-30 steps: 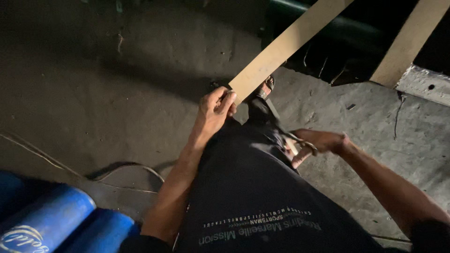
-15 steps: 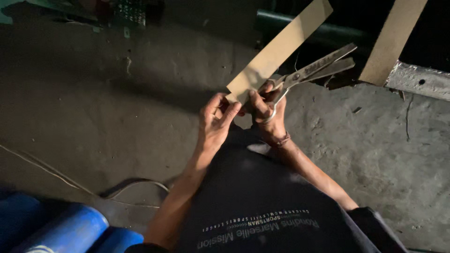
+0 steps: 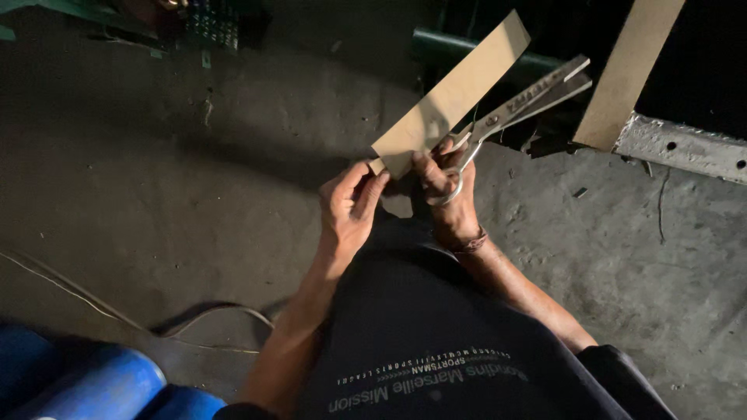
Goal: The person marks a rectangular cardboard frame with a yellow marker, then uses shears to cut the cardboard into strips. The person handles the cardboard and shears throughout the task.
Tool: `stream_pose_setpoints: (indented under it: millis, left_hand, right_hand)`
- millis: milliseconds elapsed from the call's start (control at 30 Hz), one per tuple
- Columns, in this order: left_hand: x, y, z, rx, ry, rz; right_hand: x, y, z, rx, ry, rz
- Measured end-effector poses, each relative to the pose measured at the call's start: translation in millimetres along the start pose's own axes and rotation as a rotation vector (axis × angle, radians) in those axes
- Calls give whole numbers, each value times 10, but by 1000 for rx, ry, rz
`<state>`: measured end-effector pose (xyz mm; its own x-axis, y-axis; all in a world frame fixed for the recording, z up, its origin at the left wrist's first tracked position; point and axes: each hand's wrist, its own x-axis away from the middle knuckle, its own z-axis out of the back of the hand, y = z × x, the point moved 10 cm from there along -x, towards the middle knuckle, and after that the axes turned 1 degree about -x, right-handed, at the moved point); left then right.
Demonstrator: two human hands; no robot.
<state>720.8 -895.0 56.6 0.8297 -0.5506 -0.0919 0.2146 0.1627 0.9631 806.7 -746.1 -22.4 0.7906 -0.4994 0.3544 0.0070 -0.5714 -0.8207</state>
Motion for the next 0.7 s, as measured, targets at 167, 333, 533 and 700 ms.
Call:
stream_pose_setpoints:
  millis: [167,333,533,700]
  left_hand:
    - [142,-261,43,275,36,419]
    - [76,-361,146,-4,-32,566]
    - [-86,-234,246,-224,-68,422]
    - [-93,-253,242,-323,-123,395]
  right_hand:
    - [220,300,289,410,-476,173]
    - [555,746,816,849,-751,-18]
    - [772,1064,250,807,-1098,-375]
    - [582,1022,-240,829,-1194,-327]
